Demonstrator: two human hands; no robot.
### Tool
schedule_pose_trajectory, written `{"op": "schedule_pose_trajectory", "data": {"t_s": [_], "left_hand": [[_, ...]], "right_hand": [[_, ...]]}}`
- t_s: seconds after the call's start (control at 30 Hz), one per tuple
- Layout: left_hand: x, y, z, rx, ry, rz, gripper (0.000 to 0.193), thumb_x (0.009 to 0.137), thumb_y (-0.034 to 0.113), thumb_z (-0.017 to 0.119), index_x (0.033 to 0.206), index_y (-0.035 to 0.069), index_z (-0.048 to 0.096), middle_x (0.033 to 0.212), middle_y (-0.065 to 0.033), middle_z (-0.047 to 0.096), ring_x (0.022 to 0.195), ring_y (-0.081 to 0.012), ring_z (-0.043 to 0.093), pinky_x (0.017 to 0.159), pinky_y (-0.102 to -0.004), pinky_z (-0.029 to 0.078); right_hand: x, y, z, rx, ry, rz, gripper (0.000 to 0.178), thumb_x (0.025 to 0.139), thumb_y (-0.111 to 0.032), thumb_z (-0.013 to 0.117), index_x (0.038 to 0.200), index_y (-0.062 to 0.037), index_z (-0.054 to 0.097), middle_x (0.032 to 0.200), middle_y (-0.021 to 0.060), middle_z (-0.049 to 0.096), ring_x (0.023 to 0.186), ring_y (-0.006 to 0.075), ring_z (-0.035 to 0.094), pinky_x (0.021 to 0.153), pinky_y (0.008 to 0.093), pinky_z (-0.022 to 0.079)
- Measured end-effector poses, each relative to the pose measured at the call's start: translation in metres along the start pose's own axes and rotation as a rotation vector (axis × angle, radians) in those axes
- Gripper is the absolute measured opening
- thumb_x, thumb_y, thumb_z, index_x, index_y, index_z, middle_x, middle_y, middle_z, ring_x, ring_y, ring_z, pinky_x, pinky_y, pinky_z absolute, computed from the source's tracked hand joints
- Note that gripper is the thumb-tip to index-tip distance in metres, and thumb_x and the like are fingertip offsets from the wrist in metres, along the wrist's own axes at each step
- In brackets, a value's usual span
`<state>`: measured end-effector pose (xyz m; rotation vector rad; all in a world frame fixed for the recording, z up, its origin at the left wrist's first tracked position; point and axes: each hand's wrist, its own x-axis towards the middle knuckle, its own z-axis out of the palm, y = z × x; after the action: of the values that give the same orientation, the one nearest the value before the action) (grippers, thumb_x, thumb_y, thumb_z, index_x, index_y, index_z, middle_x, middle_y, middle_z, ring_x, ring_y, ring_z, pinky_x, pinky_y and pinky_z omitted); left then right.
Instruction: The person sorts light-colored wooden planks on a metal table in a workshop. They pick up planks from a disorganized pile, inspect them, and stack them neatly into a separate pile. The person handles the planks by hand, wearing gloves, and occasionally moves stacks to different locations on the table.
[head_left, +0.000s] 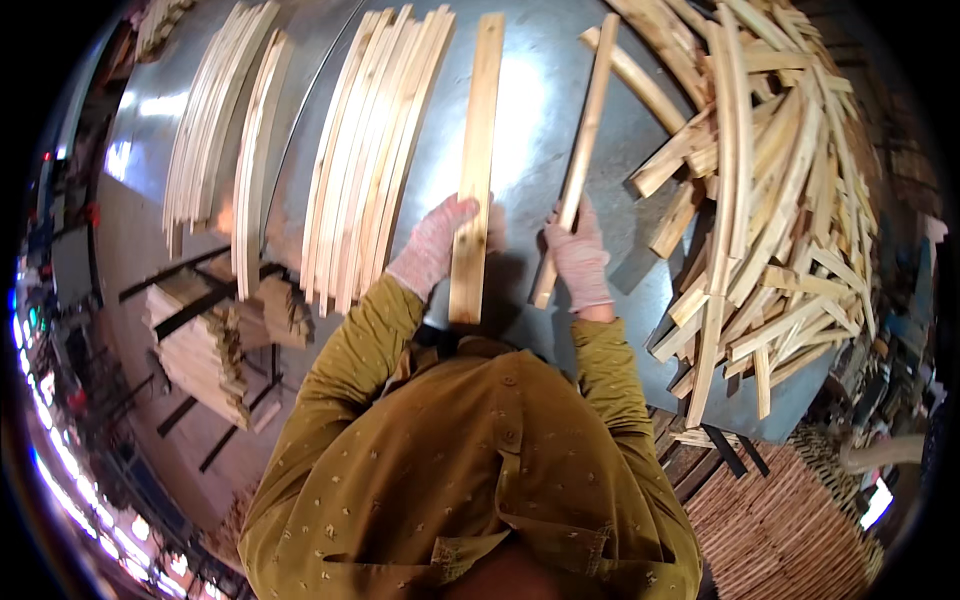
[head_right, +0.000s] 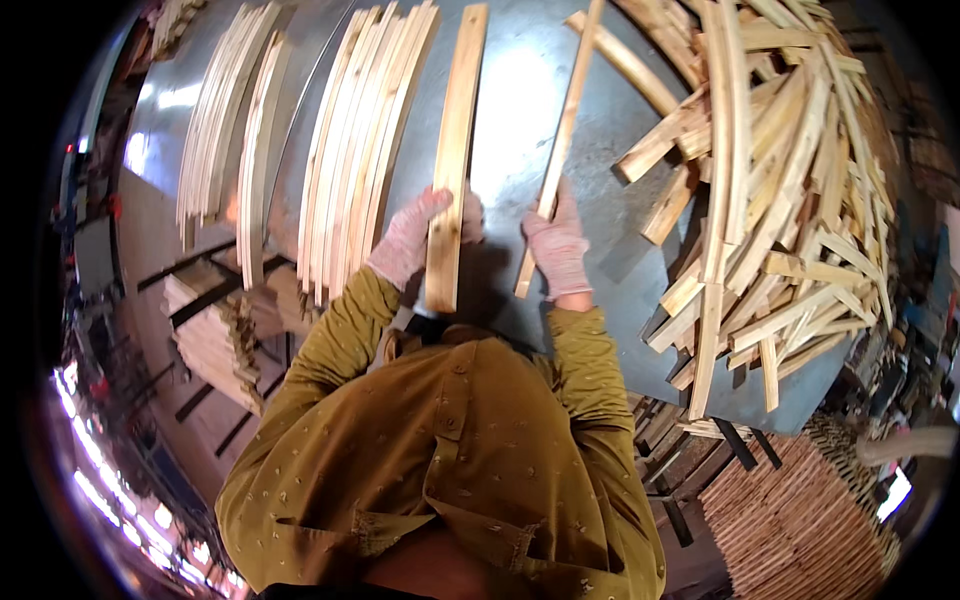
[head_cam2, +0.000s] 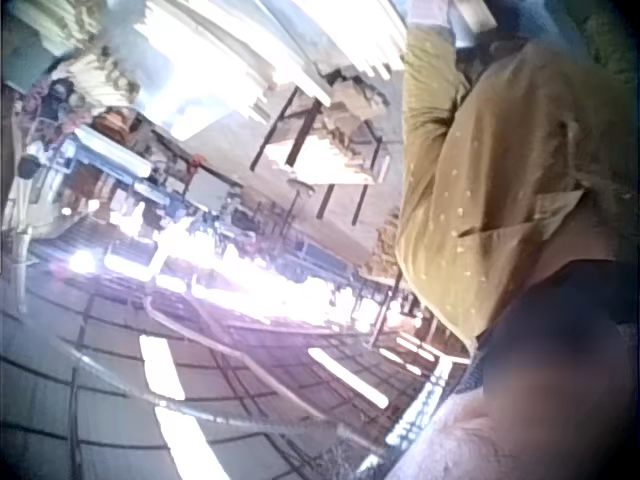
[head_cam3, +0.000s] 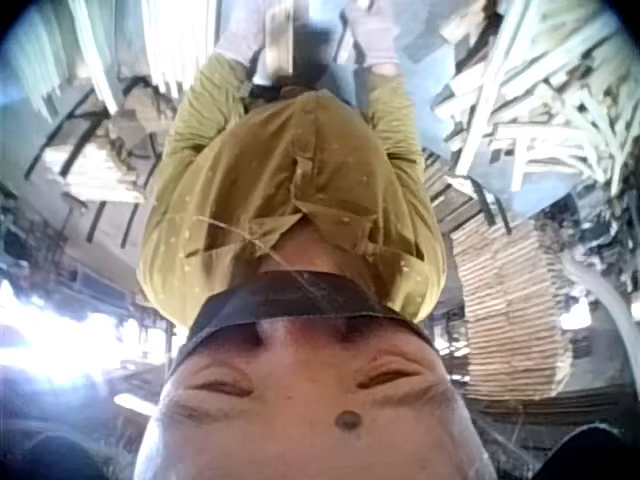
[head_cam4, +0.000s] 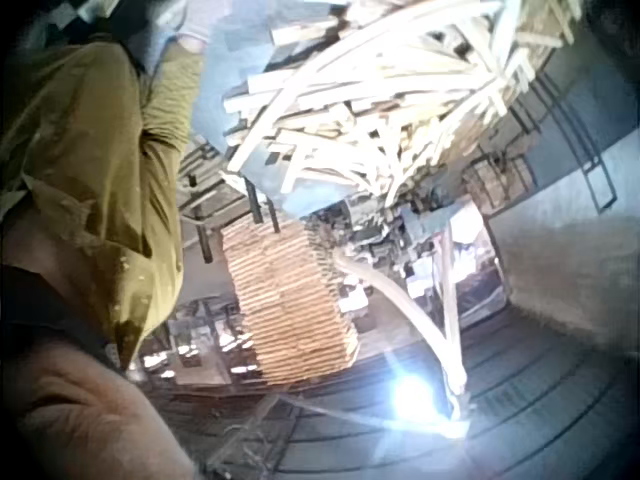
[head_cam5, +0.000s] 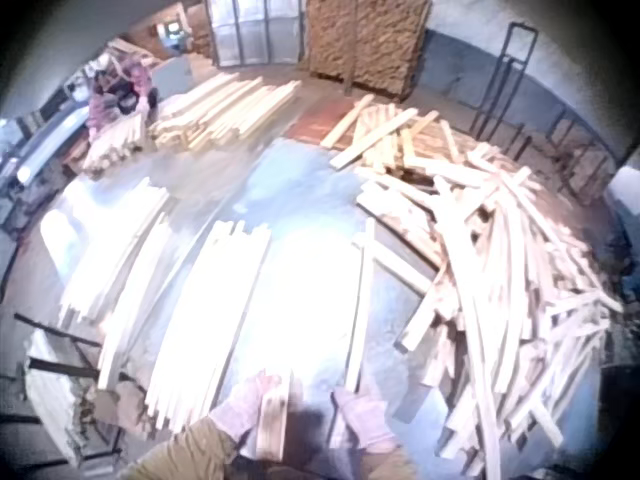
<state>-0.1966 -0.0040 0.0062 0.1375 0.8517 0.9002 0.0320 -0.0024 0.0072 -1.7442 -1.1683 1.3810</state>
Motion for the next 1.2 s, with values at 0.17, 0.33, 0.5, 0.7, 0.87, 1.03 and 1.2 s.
{"op": "schedule_pose_trajectory", "data": {"t_s": [0.17,0.33,0.5,0.7,0.87,1.03,1.2], "left_hand": [[-0.006,0.017,0.029,-0.324,-0.022,0.013,0.062,0.091,0.047,0.075,0.125,-0.001,0.056,0.095,-0.0154,0.066,0.070,-0.0244,0.066,0.057,-0.0404,0.057],[0.011,-0.001,-0.014,-0.098,0.268,0.016,0.050,0.097,0.036,0.069,0.132,0.002,0.058,0.100,-0.0158,0.068,0.082,-0.0263,0.067,0.071,-0.0392,0.058],[-0.020,0.006,-0.001,1.332,0.900,0.244,0.051,0.093,0.033,0.066,0.139,0.011,0.058,0.130,-0.0175,0.064,0.119,-0.0322,0.063,0.100,-0.0437,0.050],[-0.052,0.014,-0.005,1.914,0.897,0.487,0.072,0.090,0.049,0.067,0.147,0.009,0.047,0.141,-0.0238,0.051,0.128,-0.0410,0.051,0.106,-0.0559,0.041],[-0.058,0.014,-0.034,2.222,0.897,0.271,0.093,0.083,0.048,0.074,0.156,0.007,0.032,0.156,-0.0261,0.035,0.143,-0.0455,0.034,0.119,-0.0608,0.020],[-0.037,0.000,0.006,2.078,0.662,0.694,0.101,0.082,0.049,0.075,0.158,0.005,0.026,0.156,-0.0256,0.035,0.147,-0.0415,0.030,0.123,-0.0549,0.018],[0.007,-0.031,0.082,1.139,0.079,0.299,0.086,0.093,0.040,0.069,0.158,0.002,0.028,0.151,-0.0235,0.045,0.135,-0.0322,0.049,0.112,-0.0403,0.041]], "right_hand": [[-0.009,-0.014,-0.015,1.398,-0.519,0.290,0.066,0.079,-0.006,0.073,0.139,-0.0062,0.048,0.116,0.0185,0.063,0.093,0.0265,0.065,0.085,0.0409,0.056],[0.000,0.003,-0.019,1.509,-0.616,0.421,0.065,0.080,-0.006,0.075,0.140,-0.0065,0.048,0.107,0.0172,0.064,0.087,0.0254,0.063,0.080,0.0365,0.056],[-0.009,-0.001,0.026,0.774,-0.306,0.286,0.036,0.090,-0.012,0.058,0.122,0.0009,0.049,0.093,0.0147,0.064,0.072,0.0239,0.062,0.065,0.0376,0.057],[-0.011,0.008,0.133,-0.578,-0.329,-0.427,0.062,0.098,-0.036,0.052,0.140,0.0101,0.045,0.087,0.0181,0.072,0.073,0.0328,0.070,0.067,0.0465,0.057],[0.032,-0.028,0.064,-1.614,0.283,-0.736,0.034,0.092,-0.029,0.061,0.110,0.0004,0.062,0.093,0.0152,0.067,0.086,0.0285,0.065,0.072,0.0453,0.054],[0.087,-0.078,-0.171,-1.204,0.696,0.020,0.106,0.076,-0.040,0.078,0.157,-0.0015,0.022,0.146,0.0311,0.047,0.136,0.0457,0.046,0.109,0.0506,0.041],[0.083,-0.077,-0.182,-0.114,0.179,-0.184,0.071,0.083,-0.010,0.071,0.147,0.0029,0.043,0.115,0.0184,0.069,0.097,0.0290,0.070,0.087,0.0400,0.057]]}}
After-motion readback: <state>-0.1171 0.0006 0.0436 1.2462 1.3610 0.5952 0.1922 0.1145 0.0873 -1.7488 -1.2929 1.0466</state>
